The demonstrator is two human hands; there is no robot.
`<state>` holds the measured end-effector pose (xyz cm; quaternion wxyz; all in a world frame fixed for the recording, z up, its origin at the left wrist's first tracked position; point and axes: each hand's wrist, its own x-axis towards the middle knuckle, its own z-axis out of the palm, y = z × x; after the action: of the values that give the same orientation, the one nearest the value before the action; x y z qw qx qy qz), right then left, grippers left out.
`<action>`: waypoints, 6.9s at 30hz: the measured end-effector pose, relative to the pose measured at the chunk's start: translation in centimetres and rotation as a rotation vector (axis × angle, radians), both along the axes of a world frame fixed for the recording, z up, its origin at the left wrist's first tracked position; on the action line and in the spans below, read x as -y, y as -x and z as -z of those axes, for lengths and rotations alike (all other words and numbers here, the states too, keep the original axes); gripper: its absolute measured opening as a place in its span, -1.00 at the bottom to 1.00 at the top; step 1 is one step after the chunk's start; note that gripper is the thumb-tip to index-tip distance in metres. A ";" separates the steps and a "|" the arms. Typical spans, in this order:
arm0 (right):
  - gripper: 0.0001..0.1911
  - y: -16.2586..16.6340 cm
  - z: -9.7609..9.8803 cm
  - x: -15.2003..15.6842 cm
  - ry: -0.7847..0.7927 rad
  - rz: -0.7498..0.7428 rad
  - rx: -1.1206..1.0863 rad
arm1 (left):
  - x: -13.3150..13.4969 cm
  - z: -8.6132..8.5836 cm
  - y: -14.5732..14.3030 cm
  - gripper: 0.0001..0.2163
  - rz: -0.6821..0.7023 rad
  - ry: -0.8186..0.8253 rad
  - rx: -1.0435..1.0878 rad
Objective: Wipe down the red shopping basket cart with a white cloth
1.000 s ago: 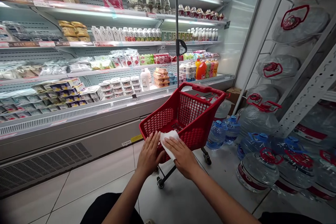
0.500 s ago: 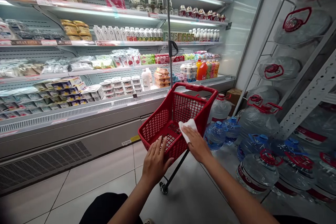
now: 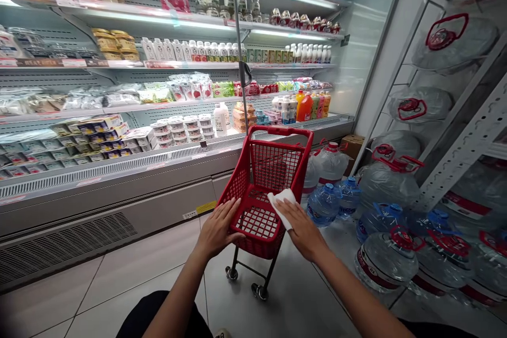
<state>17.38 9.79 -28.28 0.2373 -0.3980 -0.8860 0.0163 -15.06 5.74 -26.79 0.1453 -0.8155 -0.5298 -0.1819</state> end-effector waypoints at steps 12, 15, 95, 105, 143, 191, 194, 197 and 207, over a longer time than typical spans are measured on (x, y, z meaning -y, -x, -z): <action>-0.08 3.1 1.7 6.6 -0.066 0.134 0.036 | 0.3 1.9 -8.0 -0.12 -0.153 -0.084 0.101; -0.07 4.6 1.9 6.7 -0.098 0.110 0.060 | 0.8 1.7 -9.5 -0.15 -0.057 -0.050 0.110; -0.19 -4.4 2.1 3.9 -0.291 0.282 -0.061 | -4.3 -4.1 -5.7 -0.34 -0.142 -0.372 0.185; -0.20 5.7 -1.3 0.4 -0.265 0.198 -0.213 | -3.9 -3.3 -8.0 -0.43 -0.146 -0.383 0.222; -0.14 3.1 -0.7 2.4 -0.288 0.276 -0.064 | -2.8 -1.0 -11.1 -0.23 -0.008 -0.328 0.022; -0.42 -8.4 3.6 3.3 -0.133 0.153 0.031 | -1.7 1.3 -11.4 -0.17 -0.101 0.094 0.314; -0.39 -6.0 3.5 5.3 -0.122 0.124 0.007 | -2.1 1.3 -11.2 -0.17 -0.098 0.081 0.308; -0.33 -2.5 2.9 7.8 -0.135 0.072 0.011 | -2.8 1.2 -10.7 -0.17 -0.134 0.082 0.326; 0.05 2.2 1.8 9.9 -0.254 -0.087 0.206 | -1.0 1.1 -10.6 -0.29 -0.219 -0.062 0.232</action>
<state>15.18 -0.11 -30.12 0.1926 -0.3256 -0.9170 -0.1266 -4.50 6.73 -27.93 0.1270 -0.7216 -0.6229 -0.2743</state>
